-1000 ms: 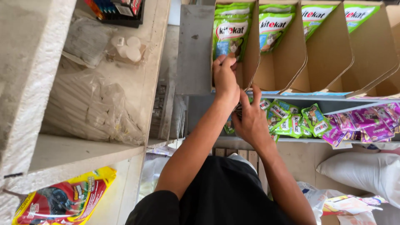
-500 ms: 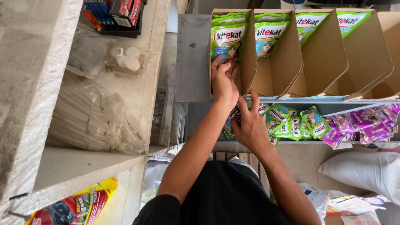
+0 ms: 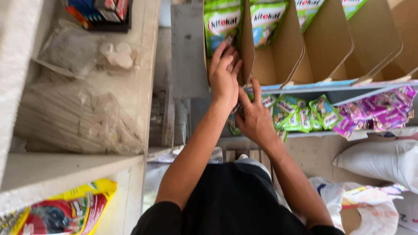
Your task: Wiping individual cat food pouches with a cloth and placing them into a cardboard display box on a grocery shelf.
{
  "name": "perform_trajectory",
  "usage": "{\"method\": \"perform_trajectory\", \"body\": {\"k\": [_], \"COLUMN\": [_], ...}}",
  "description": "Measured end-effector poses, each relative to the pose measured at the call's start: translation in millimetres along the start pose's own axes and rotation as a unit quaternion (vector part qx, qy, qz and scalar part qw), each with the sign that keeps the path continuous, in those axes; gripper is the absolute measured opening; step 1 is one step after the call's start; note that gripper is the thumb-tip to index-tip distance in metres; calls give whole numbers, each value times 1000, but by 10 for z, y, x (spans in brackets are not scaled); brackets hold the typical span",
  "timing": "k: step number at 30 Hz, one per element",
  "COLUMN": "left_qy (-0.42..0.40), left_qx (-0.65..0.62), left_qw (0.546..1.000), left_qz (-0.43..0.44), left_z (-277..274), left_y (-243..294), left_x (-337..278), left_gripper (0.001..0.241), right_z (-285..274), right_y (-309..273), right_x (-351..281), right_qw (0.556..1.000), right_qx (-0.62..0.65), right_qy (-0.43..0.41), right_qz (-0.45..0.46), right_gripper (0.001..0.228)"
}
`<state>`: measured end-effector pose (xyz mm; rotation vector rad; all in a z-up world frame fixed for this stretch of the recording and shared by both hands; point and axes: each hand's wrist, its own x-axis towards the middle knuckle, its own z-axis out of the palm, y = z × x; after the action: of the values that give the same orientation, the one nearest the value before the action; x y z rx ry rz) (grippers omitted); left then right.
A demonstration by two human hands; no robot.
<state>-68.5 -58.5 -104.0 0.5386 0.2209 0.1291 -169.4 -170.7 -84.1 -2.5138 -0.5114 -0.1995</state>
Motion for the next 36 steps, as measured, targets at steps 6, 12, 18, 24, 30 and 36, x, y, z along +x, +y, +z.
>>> {"method": "perform_trajectory", "body": {"k": [6,12,18,24,30,36], "left_qy": [-55,-78,-105,-89,113,248], "left_qx": [109,281,538,743,780,787], "left_qw": [984,923,833,635,596,557], "left_qz": [126,251,75,194,156,92], "left_z": [38,-82,-802,-1210,-1547,-1756], "left_y": [-63,-209,-985,-1811,-2279,-2414], "left_x": [-551,-1321,-1504,-1633,-1583,-1360], "left_gripper": [55,41,22,31,36,47], "right_z": [-2,308,743,593,414,-121], "right_y": [136,719,2105,3190,3843,3519], "right_x": [-184,-1020,-2382,-3792,-4778,-4288], "right_qw": [992,940,801,609,564,367], "right_qx": [109,314,480,521,604,797], "right_qy": [36,134,35,79,-22,-75], "right_qz": [-59,25,357,593,563,474], "right_gripper": [73,60,29,34,24,41]}}
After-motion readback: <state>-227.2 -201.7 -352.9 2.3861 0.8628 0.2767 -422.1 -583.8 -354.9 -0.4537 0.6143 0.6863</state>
